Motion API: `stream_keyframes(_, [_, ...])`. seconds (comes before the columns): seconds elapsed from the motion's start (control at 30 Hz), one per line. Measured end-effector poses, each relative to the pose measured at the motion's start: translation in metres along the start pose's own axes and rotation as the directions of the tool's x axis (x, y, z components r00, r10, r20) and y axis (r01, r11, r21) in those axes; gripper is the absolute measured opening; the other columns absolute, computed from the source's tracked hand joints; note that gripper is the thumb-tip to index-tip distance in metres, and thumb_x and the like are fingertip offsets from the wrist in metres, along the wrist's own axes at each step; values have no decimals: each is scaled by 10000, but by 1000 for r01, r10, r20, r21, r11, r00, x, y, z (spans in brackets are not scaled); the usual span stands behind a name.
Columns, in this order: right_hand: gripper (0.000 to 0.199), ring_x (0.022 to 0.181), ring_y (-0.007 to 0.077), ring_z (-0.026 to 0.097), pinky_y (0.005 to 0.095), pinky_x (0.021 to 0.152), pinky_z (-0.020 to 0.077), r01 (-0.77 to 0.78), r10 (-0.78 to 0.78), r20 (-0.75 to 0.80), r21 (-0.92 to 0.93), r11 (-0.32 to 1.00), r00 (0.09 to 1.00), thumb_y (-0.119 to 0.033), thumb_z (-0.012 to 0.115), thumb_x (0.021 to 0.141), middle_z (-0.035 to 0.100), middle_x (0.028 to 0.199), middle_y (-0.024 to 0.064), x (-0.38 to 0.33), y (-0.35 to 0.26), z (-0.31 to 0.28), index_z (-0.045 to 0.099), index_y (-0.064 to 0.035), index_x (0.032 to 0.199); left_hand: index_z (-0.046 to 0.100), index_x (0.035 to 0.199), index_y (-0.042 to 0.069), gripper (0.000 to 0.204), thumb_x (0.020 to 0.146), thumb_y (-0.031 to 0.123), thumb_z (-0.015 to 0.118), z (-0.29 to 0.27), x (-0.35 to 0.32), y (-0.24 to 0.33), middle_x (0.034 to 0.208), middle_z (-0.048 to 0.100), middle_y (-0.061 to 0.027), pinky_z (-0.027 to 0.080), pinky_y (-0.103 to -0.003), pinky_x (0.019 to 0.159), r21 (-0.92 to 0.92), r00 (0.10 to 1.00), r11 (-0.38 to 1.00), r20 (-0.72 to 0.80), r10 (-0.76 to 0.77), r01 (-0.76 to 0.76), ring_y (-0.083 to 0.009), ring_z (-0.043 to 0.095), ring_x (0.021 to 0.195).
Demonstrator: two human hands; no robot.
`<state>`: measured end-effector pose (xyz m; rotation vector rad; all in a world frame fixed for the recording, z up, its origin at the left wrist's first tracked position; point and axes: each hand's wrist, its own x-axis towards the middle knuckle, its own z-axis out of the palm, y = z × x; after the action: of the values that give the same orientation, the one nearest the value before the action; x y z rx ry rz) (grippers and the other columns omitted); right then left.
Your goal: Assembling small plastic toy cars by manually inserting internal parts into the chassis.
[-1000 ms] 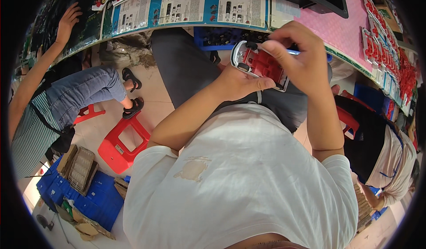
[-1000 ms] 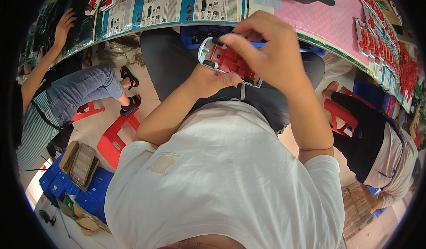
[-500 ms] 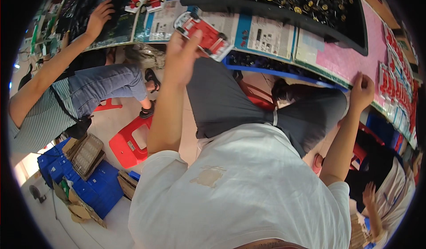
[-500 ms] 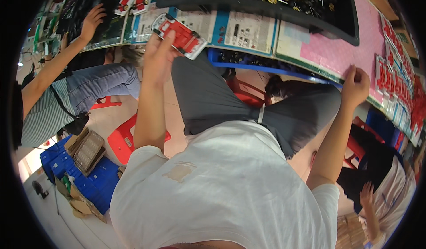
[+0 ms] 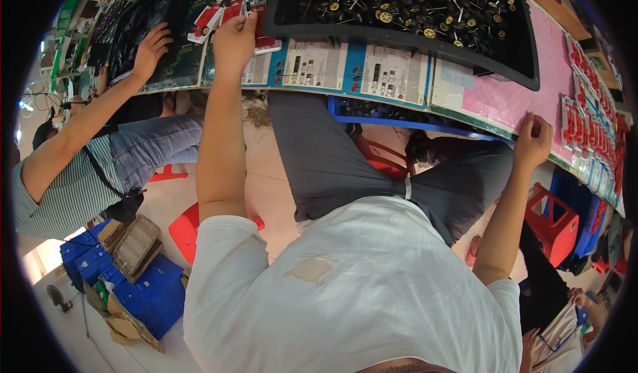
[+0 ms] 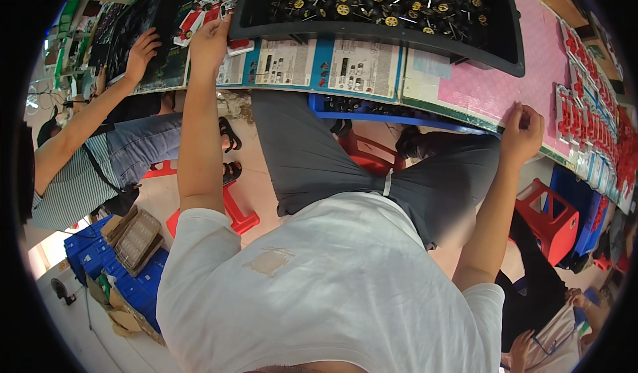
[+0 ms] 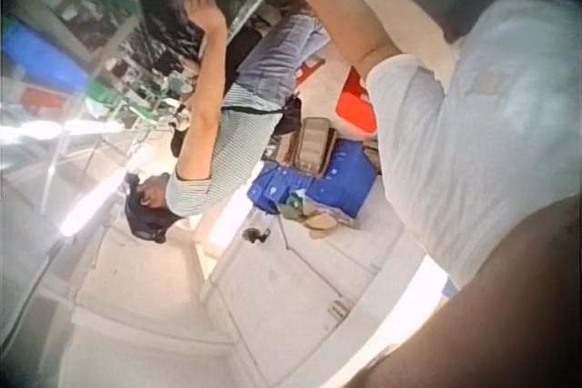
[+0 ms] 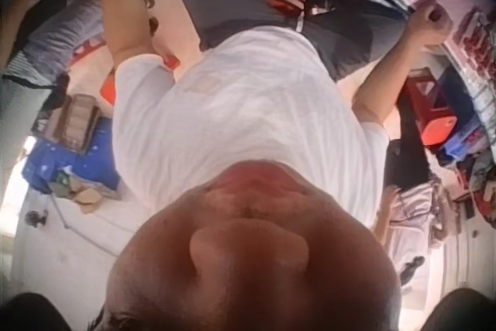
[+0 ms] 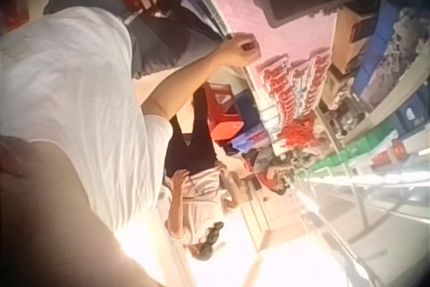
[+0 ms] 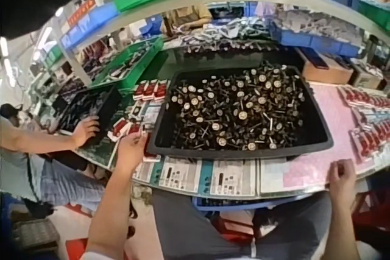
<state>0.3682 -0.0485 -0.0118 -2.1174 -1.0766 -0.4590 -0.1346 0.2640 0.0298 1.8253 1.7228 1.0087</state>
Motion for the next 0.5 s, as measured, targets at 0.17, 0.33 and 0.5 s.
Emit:
stream_keyframes(0.17, [156, 658, 173, 606, 310, 635, 486, -9, 9, 13, -3, 1000, 1000, -189, 699, 900, 632, 818, 60, 0, 0, -3, 691, -35, 871, 711, 1067, -21, 465, 927, 418, 645, 0, -10, -3, 931, 732, -186, 519, -378, 797, 107, 997, 994, -72, -7, 15, -316, 706, 877])
stream_keyframes(0.33, [147, 695, 177, 617, 290, 675, 501, -11, -5, 90, 174, 985, 996, -146, 703, 900, 645, 866, 79, 2, 20, -15, 690, -16, 968, 658, 1126, -89, 651, 804, 468, 759, -2, -55, 13, 1015, 695, -249, 517, -402, 869, 313, 971, 946, -188, 151, -86, -344, 691, 931])
stream_keyframes(0.5, [232, 815, 250, 651, 354, 750, 538, 65, -111, -137, -304, 950, 984, -167, 747, 834, 646, 959, 138, 37, 57, -63, 706, -33, 1020, 653, 1105, -108, 670, 705, 388, 858, -2, -52, 10, 846, 706, -211, 546, -386, 744, 276, 973, 959, -195, 124, -67, -333, 707, 777])
